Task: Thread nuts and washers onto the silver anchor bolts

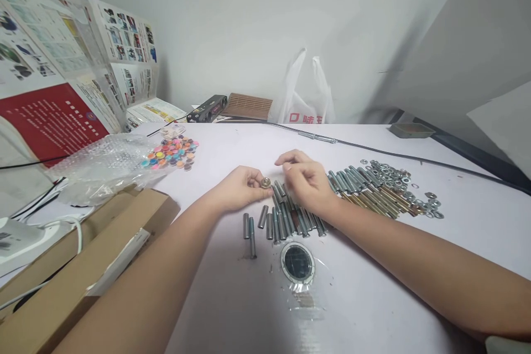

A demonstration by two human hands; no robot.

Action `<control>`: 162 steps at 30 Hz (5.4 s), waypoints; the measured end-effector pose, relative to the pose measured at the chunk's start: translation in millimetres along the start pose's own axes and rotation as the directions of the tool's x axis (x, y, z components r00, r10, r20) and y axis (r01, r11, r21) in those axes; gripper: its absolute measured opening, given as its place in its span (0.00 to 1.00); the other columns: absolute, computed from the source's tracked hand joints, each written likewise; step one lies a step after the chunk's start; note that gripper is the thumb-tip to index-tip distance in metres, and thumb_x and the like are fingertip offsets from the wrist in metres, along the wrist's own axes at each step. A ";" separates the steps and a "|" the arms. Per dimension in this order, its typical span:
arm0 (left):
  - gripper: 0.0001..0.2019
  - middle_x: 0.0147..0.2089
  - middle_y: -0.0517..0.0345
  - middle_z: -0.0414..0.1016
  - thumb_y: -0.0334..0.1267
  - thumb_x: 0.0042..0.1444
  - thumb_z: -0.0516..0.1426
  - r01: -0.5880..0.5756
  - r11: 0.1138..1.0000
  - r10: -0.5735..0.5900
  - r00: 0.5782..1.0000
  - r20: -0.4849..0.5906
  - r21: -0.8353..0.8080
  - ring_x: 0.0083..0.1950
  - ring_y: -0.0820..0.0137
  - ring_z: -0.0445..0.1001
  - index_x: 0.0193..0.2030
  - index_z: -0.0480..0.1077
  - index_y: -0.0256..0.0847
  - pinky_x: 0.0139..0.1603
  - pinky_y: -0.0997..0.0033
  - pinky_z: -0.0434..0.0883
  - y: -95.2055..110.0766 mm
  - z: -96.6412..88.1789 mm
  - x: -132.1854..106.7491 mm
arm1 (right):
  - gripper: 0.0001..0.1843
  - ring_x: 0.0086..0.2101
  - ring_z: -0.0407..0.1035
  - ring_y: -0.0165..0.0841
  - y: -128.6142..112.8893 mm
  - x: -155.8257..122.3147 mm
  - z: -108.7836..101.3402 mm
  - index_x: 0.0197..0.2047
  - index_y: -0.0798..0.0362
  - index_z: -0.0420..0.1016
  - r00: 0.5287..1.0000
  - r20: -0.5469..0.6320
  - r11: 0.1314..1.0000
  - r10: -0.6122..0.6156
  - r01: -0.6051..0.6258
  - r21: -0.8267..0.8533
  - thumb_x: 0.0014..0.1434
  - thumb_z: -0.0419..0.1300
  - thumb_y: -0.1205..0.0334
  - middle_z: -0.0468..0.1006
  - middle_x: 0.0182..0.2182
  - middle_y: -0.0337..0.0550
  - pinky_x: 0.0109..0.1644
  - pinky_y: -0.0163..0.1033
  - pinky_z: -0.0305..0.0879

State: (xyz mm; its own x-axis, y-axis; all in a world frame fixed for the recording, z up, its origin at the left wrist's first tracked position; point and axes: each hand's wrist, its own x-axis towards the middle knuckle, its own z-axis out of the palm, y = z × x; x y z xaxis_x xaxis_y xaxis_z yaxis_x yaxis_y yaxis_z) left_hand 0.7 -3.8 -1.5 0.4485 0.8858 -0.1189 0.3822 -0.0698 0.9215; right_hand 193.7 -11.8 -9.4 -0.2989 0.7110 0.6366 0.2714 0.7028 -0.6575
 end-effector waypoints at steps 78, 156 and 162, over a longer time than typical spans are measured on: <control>0.20 0.26 0.57 0.69 0.50 0.63 0.47 -0.176 0.852 0.314 0.925 -0.213 0.493 0.30 0.70 0.66 0.36 0.75 0.38 0.32 0.72 0.60 17.9 17.9 -12.0 | 0.26 0.18 0.54 0.23 -17.4 24.2 -50.6 0.23 0.55 0.64 0.799 0.271 0.840 0.537 -0.535 -0.091 0.55 0.60 0.40 0.64 0.17 0.36 0.20 0.33 0.50; 0.20 0.21 0.63 0.49 0.49 0.60 0.46 0.056 0.800 0.021 0.992 -0.122 0.597 0.24 0.75 0.53 0.22 0.48 0.39 0.27 0.71 0.48 13.3 15.4 -8.5 | 0.12 0.38 0.71 0.37 33.8 -48.4 -206.5 0.40 0.52 0.75 0.806 -0.143 0.536 0.575 -0.503 -0.678 0.58 0.55 0.56 0.78 0.38 0.45 0.40 0.38 0.63; 0.21 0.20 0.63 0.50 0.51 0.60 0.46 0.082 0.796 -0.020 0.994 -0.109 0.600 0.24 0.75 0.54 0.22 0.49 0.38 0.27 0.72 0.49 6.6 15.1 -3.3 | 0.16 0.29 0.65 0.31 22.2 -53.8 -218.2 0.36 0.53 0.74 0.730 -0.143 0.546 0.669 -0.613 -0.572 0.59 0.55 0.49 0.74 0.29 0.42 0.34 0.36 0.60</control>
State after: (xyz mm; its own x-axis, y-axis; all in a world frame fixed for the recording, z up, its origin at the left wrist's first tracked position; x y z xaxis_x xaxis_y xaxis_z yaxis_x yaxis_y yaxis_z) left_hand 14.0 -14.1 -0.6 0.3499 0.9318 -0.0962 0.8257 -0.2583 0.5016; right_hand 415.4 -29.2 29.7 0.0944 0.9921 0.0825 0.8542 -0.0382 -0.5185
